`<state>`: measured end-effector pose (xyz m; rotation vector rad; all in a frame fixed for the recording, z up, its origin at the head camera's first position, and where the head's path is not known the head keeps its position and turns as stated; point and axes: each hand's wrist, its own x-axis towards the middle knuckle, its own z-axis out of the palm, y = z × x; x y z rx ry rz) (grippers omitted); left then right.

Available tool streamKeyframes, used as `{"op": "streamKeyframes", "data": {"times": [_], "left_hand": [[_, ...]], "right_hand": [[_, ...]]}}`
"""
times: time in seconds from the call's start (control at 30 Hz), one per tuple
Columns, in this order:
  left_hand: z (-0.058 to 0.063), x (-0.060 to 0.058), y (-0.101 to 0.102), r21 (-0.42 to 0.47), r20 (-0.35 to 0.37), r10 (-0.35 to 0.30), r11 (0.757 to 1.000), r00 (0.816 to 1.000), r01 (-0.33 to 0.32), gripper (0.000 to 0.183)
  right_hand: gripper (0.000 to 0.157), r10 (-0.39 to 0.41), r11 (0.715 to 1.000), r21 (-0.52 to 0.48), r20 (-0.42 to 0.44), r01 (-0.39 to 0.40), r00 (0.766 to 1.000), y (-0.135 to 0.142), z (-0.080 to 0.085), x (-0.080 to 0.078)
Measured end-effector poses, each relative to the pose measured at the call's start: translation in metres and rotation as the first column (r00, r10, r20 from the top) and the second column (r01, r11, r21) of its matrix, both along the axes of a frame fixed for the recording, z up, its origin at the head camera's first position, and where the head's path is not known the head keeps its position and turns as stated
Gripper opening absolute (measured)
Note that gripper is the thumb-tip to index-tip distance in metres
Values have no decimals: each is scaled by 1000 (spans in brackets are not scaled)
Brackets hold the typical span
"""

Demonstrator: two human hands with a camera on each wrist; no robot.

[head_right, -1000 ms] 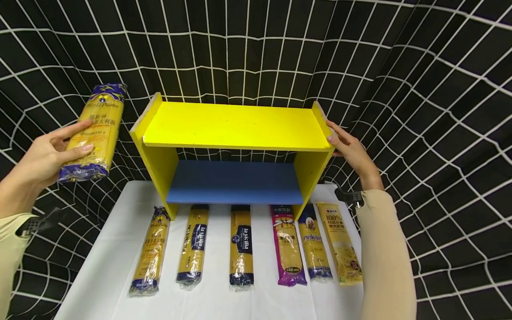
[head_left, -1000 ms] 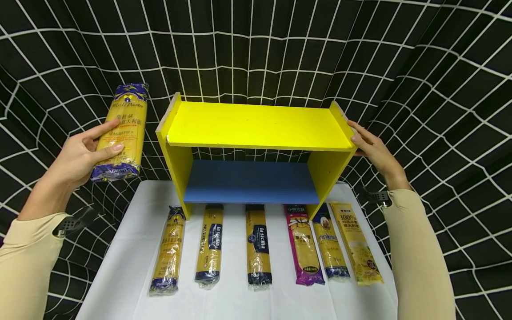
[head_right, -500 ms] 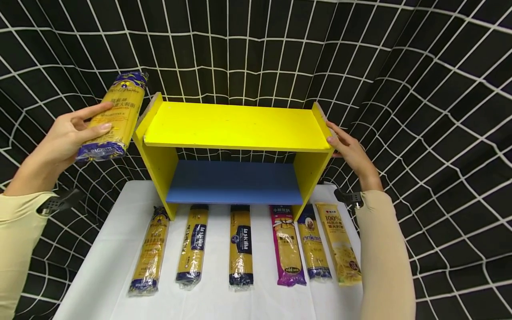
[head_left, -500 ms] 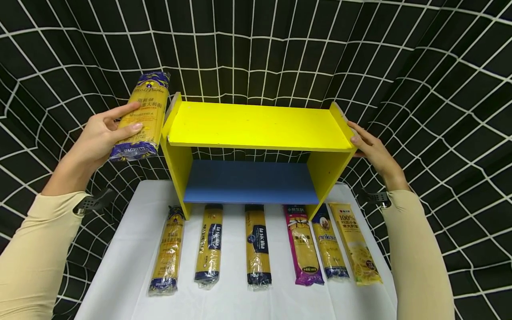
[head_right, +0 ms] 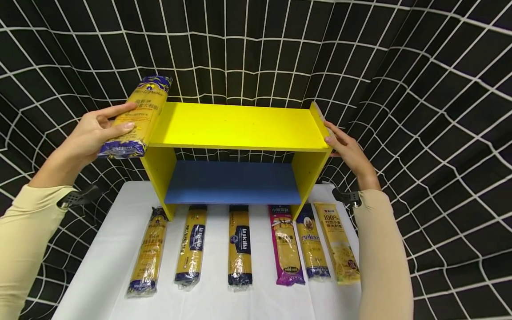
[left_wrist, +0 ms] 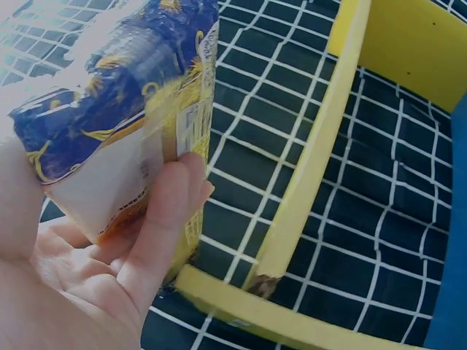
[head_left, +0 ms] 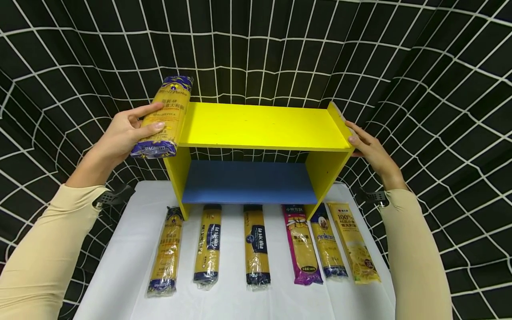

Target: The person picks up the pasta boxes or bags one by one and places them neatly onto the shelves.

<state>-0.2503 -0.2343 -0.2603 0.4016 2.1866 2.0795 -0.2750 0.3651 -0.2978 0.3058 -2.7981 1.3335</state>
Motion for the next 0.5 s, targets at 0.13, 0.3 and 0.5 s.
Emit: {"op": "streamKeyframes", "data": {"times": [0.13, 0.3, 0.5], "left_hand": [[-4, -3, 8, -67, 12, 15, 998, 1000, -14, 69], [-11, -3, 13, -157, 30, 32, 987, 999, -26, 69], [-18, -5, 17, -234, 18, 47, 971, 999, -41, 68]], "right_hand": [[56, -10, 1000, 1, 1, 10, 1000, -2, 2, 1], [56, -14, 1000, 2, 1, 14, 1000, 1, -3, -4], [55, -18, 1000, 9, -7, 18, 1000, 15, -17, -19]]}}
